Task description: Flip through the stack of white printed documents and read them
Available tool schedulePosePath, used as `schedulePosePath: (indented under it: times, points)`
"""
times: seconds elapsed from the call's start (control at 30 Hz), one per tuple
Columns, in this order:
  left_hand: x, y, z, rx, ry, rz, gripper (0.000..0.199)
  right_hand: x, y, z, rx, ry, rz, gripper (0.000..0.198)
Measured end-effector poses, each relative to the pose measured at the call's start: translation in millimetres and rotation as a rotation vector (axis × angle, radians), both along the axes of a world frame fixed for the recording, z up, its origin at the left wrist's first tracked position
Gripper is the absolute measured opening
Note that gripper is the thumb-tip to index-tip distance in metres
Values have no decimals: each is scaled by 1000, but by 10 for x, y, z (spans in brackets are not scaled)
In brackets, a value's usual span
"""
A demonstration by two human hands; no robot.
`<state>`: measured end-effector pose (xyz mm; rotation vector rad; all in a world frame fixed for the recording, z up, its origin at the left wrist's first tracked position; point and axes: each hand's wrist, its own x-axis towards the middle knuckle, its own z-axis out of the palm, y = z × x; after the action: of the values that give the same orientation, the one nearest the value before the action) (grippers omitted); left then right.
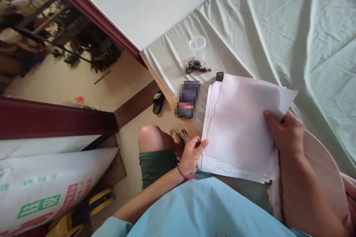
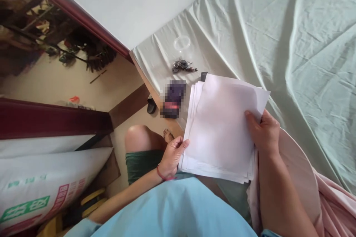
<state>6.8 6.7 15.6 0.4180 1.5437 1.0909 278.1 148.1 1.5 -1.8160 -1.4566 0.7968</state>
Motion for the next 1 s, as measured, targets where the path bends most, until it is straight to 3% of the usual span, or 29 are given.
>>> schedulePosePath:
  times: [0.2,0.43,0.57,0.73,0.9,1.0]
  points:
    - [-95,-15,-7,60,5,-37,43,-4,3,-1,-10,28,-34,35]
    - [-51,44,-11,-4,63,-39,54,1,-14,37,12,126,-43,35]
    - [-69,43,-30,35,207,-175,36,-7,-19,40,11,125,-53,34]
    - [-77,38,52,109,390,-310,29,-21,-8,59,12,39,-79,34]
    - [-111,45,125,166,545,-284,25,-38,-14,56,106,25,-124,29]
    - [-152,69,78,160,513,-222,26,-52,-19,60,187,51,-166,29]
